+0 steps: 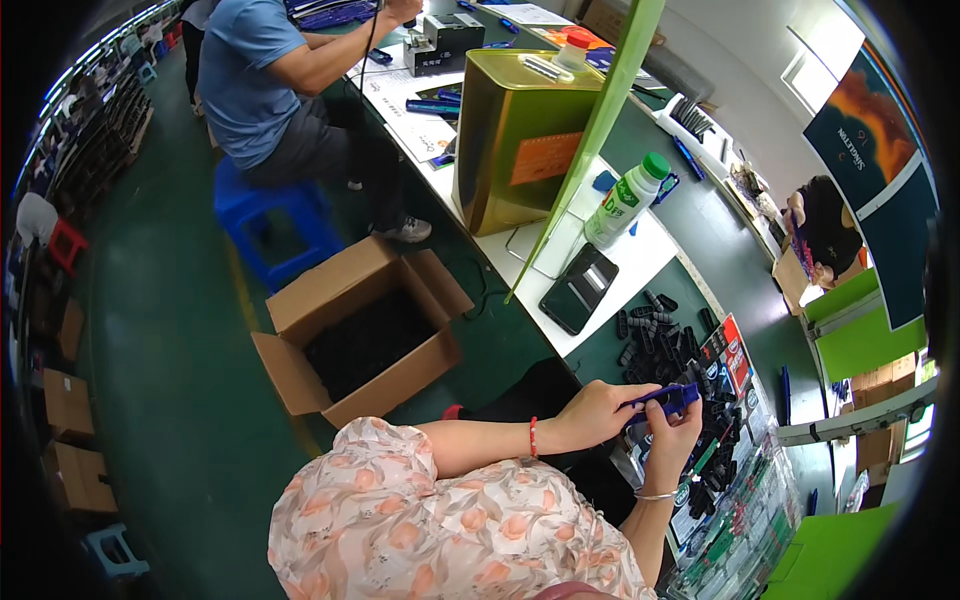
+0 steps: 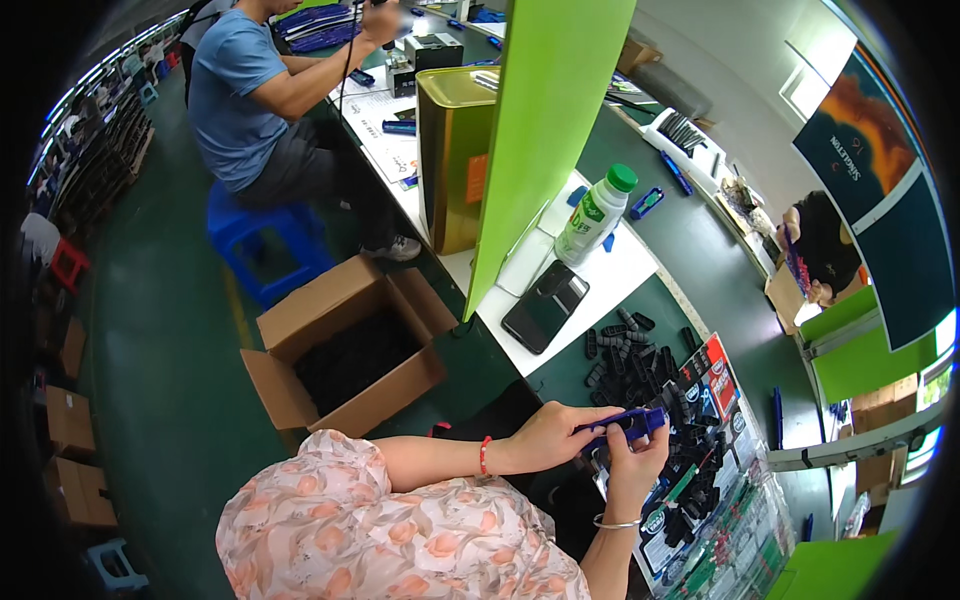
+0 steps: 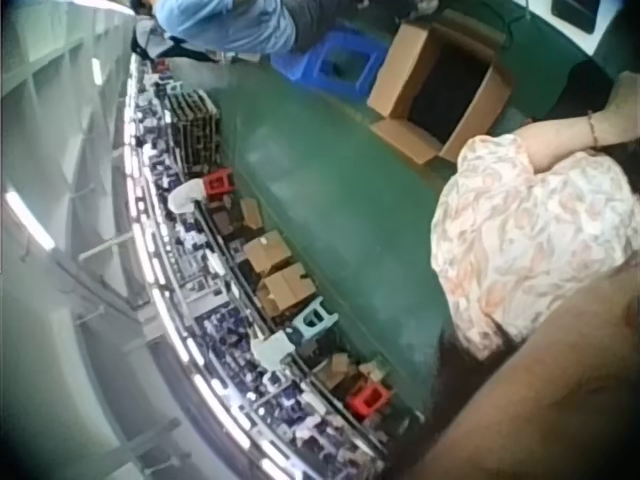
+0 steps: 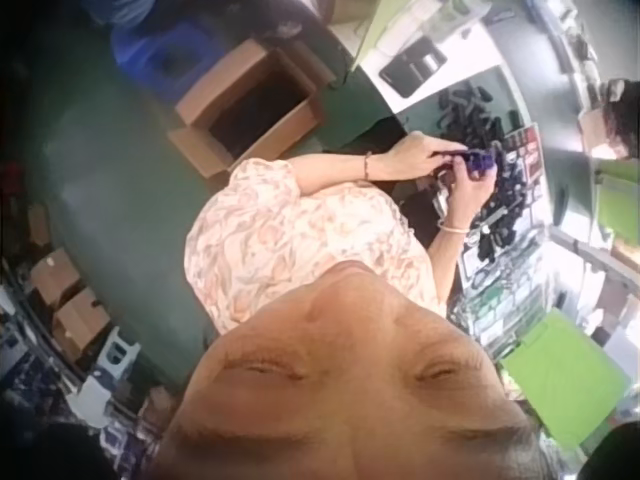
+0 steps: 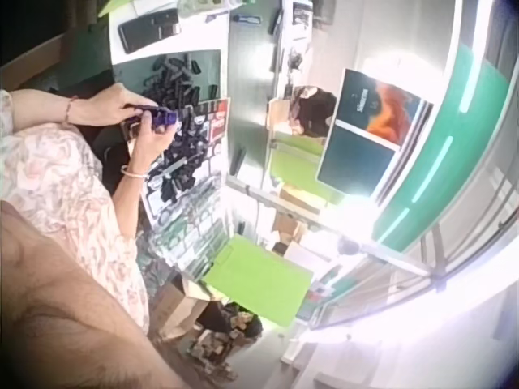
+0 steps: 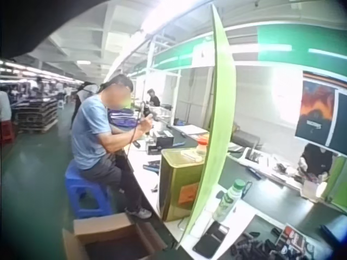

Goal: Manually assemble components, circuit boards, and casing elements for an electronic device on a factory production floor.

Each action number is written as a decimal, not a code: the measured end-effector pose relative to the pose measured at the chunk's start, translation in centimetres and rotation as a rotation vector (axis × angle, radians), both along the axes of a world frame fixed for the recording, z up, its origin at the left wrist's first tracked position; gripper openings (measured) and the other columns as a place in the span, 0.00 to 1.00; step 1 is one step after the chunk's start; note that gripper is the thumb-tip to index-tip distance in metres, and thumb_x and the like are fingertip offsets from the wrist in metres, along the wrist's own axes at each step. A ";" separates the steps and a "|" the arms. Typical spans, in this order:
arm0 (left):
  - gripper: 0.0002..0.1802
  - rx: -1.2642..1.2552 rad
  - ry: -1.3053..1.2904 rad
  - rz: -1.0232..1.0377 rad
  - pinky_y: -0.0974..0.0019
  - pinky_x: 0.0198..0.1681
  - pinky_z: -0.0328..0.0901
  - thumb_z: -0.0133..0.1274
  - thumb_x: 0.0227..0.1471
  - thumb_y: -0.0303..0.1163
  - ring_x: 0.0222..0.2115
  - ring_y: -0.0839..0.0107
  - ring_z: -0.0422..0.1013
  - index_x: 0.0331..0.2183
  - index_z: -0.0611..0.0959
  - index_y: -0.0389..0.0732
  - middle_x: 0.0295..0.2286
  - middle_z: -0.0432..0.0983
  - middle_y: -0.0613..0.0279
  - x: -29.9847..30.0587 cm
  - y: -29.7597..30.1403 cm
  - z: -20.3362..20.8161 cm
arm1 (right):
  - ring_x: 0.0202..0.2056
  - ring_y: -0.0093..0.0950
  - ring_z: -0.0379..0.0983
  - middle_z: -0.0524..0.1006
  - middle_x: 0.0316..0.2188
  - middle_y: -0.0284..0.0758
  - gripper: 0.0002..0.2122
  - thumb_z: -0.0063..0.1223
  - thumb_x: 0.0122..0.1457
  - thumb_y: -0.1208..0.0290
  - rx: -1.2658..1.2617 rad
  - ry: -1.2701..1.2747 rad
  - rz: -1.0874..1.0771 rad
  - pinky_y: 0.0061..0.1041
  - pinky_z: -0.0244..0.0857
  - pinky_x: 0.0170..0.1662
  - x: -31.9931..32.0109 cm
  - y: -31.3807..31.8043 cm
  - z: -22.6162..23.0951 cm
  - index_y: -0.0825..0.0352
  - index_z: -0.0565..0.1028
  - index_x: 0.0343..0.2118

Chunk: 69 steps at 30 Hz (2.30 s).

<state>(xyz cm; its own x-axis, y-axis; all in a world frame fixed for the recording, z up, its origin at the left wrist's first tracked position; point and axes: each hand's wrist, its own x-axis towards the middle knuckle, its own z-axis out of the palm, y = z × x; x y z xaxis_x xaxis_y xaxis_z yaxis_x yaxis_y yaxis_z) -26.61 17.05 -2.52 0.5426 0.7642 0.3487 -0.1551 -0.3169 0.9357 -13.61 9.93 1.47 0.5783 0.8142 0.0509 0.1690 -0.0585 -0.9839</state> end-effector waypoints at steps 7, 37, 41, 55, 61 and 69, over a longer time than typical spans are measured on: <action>0.21 -0.062 -0.004 -0.033 0.64 0.26 0.68 0.52 0.50 0.26 0.21 0.56 0.76 0.48 0.78 0.42 0.25 0.77 0.42 -1.2 -0.2 0.9 | 0.31 0.17 0.71 0.73 0.33 0.29 0.18 0.56 0.52 0.84 -0.015 -0.053 -0.007 0.13 0.64 0.27 -0.5 -0.5 -0.2 0.68 0.67 0.45; 0.26 -0.173 -0.014 -0.260 0.66 0.27 0.71 0.51 0.55 0.29 0.23 0.69 0.76 0.54 0.68 0.32 0.30 0.78 0.48 -2.9 1.2 -0.3 | 0.25 0.14 0.70 0.76 0.36 0.32 0.20 0.53 0.58 0.76 -0.017 -0.086 -0.158 0.13 0.64 0.23 -4.0 -0.4 -0.5 0.69 0.67 0.54; 0.27 -0.446 0.024 -0.324 0.73 0.28 0.69 0.47 0.60 0.32 0.24 0.79 0.72 0.58 0.64 0.35 0.30 0.77 0.59 -0.7 1.3 -0.1 | 0.27 0.16 0.73 0.78 0.34 0.33 0.16 0.55 0.55 0.78 -0.160 -0.237 -0.007 0.14 0.65 0.25 -0.5 -3.6 -1.0 0.71 0.73 0.47; 0.26 -0.848 -0.107 -0.565 0.70 0.37 0.71 0.37 0.65 0.37 0.32 0.74 0.73 0.61 0.58 0.39 0.36 0.75 0.55 9.9 -0.7 -0.1 | 0.22 0.36 0.76 0.79 0.21 0.33 0.10 0.65 0.45 0.69 -0.573 -0.789 -0.486 0.32 0.69 0.28 12.8 -9.1 -0.8 0.66 0.79 0.31; 0.25 -0.842 -0.028 -0.522 0.69 0.37 0.72 0.36 0.65 0.34 0.32 0.73 0.74 0.62 0.58 0.42 0.37 0.75 0.54 11.1 -0.9 0.0 | 0.20 0.25 0.74 0.77 0.18 0.32 0.12 0.64 0.45 0.74 -0.374 -0.489 -0.485 0.24 0.67 0.26 14.4 -10.1 -1.6 0.67 0.78 0.34; 0.26 -0.929 -0.047 -0.590 0.67 0.40 0.72 0.39 0.65 0.35 0.34 0.72 0.75 0.62 0.58 0.45 0.40 0.75 0.50 11.9 -1.3 0.4 | 0.25 0.19 0.75 0.78 0.27 0.33 0.13 0.57 0.55 0.78 0.307 0.183 -0.413 0.12 0.61 0.22 13.5 -9.9 3.0 0.72 0.73 0.43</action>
<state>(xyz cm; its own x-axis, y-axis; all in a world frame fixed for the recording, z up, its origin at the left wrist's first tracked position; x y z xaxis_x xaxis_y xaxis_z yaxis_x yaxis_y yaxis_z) -14.67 15.79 -2.11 0.9100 0.3641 -0.1982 -0.0918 0.6433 0.7601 -0.12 0.02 4.46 0.8685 0.4813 0.1185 0.0167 0.2106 -0.9774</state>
